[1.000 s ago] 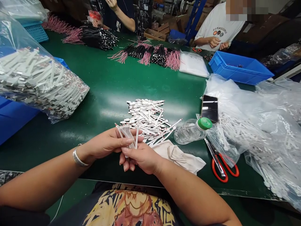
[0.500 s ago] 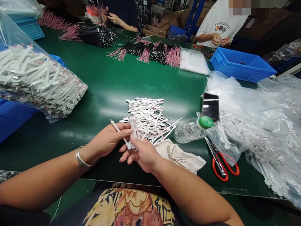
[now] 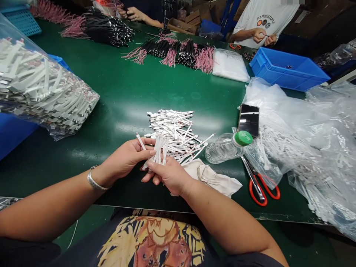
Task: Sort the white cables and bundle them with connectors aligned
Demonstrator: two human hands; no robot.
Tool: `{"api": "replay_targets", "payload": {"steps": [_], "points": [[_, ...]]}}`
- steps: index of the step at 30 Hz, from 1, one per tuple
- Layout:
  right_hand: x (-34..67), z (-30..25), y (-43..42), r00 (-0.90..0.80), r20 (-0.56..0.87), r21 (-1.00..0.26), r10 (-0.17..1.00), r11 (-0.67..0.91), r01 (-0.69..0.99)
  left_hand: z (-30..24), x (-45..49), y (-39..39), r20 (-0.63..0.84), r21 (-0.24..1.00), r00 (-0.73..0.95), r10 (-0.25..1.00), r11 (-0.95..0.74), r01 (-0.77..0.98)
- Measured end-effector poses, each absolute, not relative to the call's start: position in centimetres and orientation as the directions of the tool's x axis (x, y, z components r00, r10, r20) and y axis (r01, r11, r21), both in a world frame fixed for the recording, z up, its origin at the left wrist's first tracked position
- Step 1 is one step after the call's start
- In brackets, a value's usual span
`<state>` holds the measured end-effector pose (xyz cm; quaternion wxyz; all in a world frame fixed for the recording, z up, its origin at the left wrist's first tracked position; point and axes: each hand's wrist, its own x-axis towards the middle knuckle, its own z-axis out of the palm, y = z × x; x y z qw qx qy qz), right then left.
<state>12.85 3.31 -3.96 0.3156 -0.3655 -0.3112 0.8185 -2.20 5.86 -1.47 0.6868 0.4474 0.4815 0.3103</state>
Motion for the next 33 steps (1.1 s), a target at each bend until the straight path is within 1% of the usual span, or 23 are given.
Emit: {"api": "replay_targets", "payload": {"steps": [2,6,11,13,15,17,21,23,25,26,28,29,31,33], "points": [[12.9,-3.9,3.4,-0.517,-0.425,-0.725,0.743,-0.621,-0.297,-1.5,-2.2,5.8,-0.359,0.923,0.331,0.873,0.385,-0.014],[12.9,-3.8,3.5,-0.468,-0.473,-0.68,0.747,-0.647,-0.345,-2.1,-2.0,5.6,-0.301,0.927,0.308,0.903,0.352,-0.126],[13.2,-3.7,3.7,-0.559,-0.459,-0.624,0.691,-0.698,-0.351,-2.3,-1.8,5.6,-0.343,0.885,0.321,0.882,0.419,-0.204],[13.3,-3.7,3.6,-0.583,-0.45,-0.633,0.677,-0.702,-0.327,-1.9,-1.9,5.8,-0.348,0.861,0.374,0.86,0.451,-0.236],[13.3,-3.7,3.5,-0.587,-0.453,-0.654,0.671,-0.698,-0.293,-1.3,-2.1,6.0,-0.345,0.827,0.473,0.811,0.501,-0.256],[13.3,-3.7,3.3,-0.604,-0.45,-0.676,0.658,-0.693,-0.251,-0.7,-2.4,6.1,-0.363,0.784,0.537,0.761,0.561,-0.265],[13.2,-3.5,2.8,-0.726,-0.402,-0.709,0.558,-0.691,-0.139,-0.1,-2.5,5.9,-0.478,0.701,0.563,0.674,0.679,-0.218],[13.2,-3.5,2.7,-0.768,-0.396,-0.704,0.503,-0.704,-0.097,-0.3,-2.4,5.6,-0.484,0.71,0.588,0.648,0.683,-0.169],[13.2,-3.3,2.6,-0.78,-0.409,-0.689,0.474,-0.721,-0.077,-0.6,-2.1,5.3,-0.471,0.728,0.572,0.672,0.662,-0.178],[13.3,-3.3,2.7,-0.776,-0.418,-0.685,0.472,-0.725,-0.072,-0.8,-2.0,5.3,-0.466,0.727,0.544,0.698,0.652,-0.214],[13.5,-3.1,2.8,-0.744,-0.443,-0.704,0.5,-0.708,-0.057,-0.9,-1.8,5.4,-0.463,0.695,0.468,0.752,0.636,-0.334],[13.6,-3.0,3.0,-0.708,-0.457,-0.73,0.538,-0.682,-0.047,-0.9,-1.8,5.6,-0.464,0.673,0.429,0.775,0.623,-0.398],[13.8,-2.8,3.3,-0.593,-0.473,-0.8,0.651,-0.6,-0.021,-0.7,-1.8,6.0,-0.473,0.635,0.357,0.806,0.592,-0.496],[14.0,-2.7,3.5,-0.456,-0.451,-0.863,0.767,-0.505,0.005,-0.4,-2.0,6.4,-0.488,0.61,0.317,0.813,0.577,-0.543]]}}
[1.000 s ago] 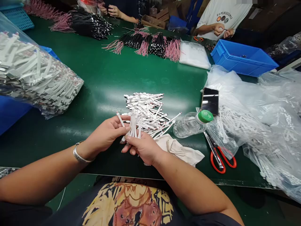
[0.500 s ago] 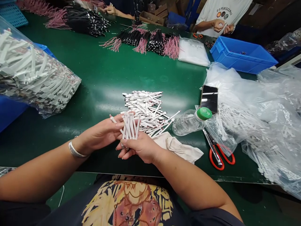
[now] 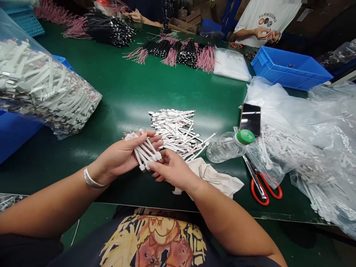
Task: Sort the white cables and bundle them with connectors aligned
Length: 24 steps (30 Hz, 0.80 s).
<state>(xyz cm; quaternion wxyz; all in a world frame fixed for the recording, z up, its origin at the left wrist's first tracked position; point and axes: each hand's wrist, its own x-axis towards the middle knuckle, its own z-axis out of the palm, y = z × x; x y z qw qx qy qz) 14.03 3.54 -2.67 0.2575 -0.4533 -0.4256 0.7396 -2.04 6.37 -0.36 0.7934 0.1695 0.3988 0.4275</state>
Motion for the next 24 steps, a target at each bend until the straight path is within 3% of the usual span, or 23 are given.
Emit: {"api": "replay_targets", "payload": {"steps": [3,8,24], "points": [[14.35,-2.64,3.79,-0.328,-0.386,-0.918,0.862,-0.395,0.041,-0.05,-2.37,6.72,-0.493,0.601,0.286,0.822,0.559,-0.571],[14.77,-2.63,3.71,-0.321,-0.315,-0.949,0.893,-0.287,0.131,-0.16,-2.56,6.97,-0.509,0.615,0.243,0.826,0.546,-0.569],[14.85,-3.52,4.04,-0.229,-0.306,-0.946,0.924,-0.322,-0.037,-0.01,-2.67,7.21,-0.533,0.614,0.268,0.803,0.585,-0.531]]}}
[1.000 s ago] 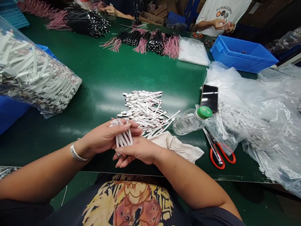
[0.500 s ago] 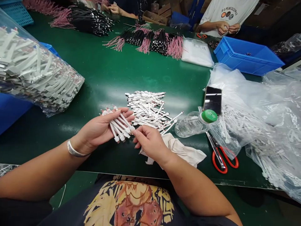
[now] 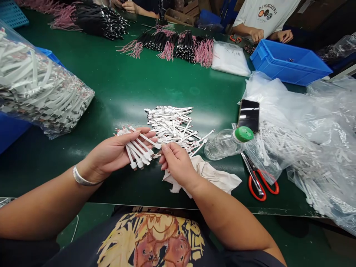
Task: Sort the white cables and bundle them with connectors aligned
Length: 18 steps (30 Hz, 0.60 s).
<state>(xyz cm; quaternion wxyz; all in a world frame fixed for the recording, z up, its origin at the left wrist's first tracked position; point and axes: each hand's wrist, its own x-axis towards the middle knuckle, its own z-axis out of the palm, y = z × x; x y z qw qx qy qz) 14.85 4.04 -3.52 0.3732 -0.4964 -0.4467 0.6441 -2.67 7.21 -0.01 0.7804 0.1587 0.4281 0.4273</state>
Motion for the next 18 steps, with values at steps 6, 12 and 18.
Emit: {"api": "replay_targets", "payload": {"steps": [6,12,18], "points": [[14.4,-3.1,3.8,-0.318,-0.353,-0.923,0.88,-0.383,-0.036,0.1,-2.6,7.0,-0.52,0.636,0.261,0.813,0.573,-0.517],[14.6,-2.7,3.9,-0.304,-0.332,-0.943,0.893,-0.323,0.08,0.0,-2.6,6.8,-0.491,0.674,0.232,0.84,0.535,-0.51],[15.5,-3.0,4.4,-0.233,-0.21,-0.955,0.949,-0.148,0.258,-0.4,-3.0,7.6,-0.43,0.699,0.163,0.888,0.442,-0.562]]}}
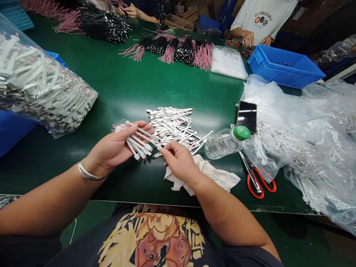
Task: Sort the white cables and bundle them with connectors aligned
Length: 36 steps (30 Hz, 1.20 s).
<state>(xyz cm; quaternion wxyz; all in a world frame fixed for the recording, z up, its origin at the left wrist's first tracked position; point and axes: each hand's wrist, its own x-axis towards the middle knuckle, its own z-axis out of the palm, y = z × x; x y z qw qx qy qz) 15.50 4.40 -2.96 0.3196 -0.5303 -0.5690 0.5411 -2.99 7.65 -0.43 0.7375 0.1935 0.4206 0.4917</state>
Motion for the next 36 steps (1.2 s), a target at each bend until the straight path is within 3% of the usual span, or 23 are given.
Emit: {"api": "replay_targets", "payload": {"steps": [3,5,10,13,15,19,22,28,36], "points": [[16.2,-2.2,4.7,-0.22,-0.2,-0.93,0.955,-0.114,0.35,-0.3,-3.7,8.4,-0.388,0.744,0.066,0.919,0.355,-0.566],[16.6,-1.4,4.8,-0.242,-0.271,-0.912,0.932,-0.168,0.375,0.0,-4.4,9.0,-0.331,0.781,-0.023,0.943,0.26,-0.568],[17.0,-0.8,4.3,-0.454,-0.498,-0.852,0.738,-0.322,0.412,0.9,-6.0,9.9,-0.225,0.822,-0.162,0.961,0.098,-0.561],[16.7,-1.3,4.0,-0.521,-0.528,-0.83,0.671,-0.275,0.486,1.1,-5.7,9.6,-0.289,0.778,-0.08,0.954,0.185,-0.6],[16.4,-1.5,3.9,-0.501,-0.495,-0.846,0.71,-0.263,0.464,1.2,-5.0,9.0,-0.347,0.737,0.006,0.938,0.277,-0.616],[15.2,-1.8,4.0,-0.372,-0.393,-0.919,0.841,-0.346,0.19,1.1,-3.3,7.5,-0.432,0.66,0.176,0.885,0.443,-0.607],[14.4,-2.1,3.9,-0.389,-0.323,-0.94,0.863,-0.34,0.026,0.8,-2.5,6.6,-0.468,0.611,0.258,0.845,0.521,-0.596],[14.4,-2.8,3.7,-0.369,-0.293,-0.955,0.882,-0.285,0.077,0.3,-2.1,6.2,-0.507,0.597,0.288,0.812,0.573,-0.561],[14.6,-3.0,4.0,-0.282,-0.394,-0.908,0.875,-0.419,-0.03,0.0,-2.4,6.5,-0.495,0.609,0.299,0.816,0.571,-0.55]]}}
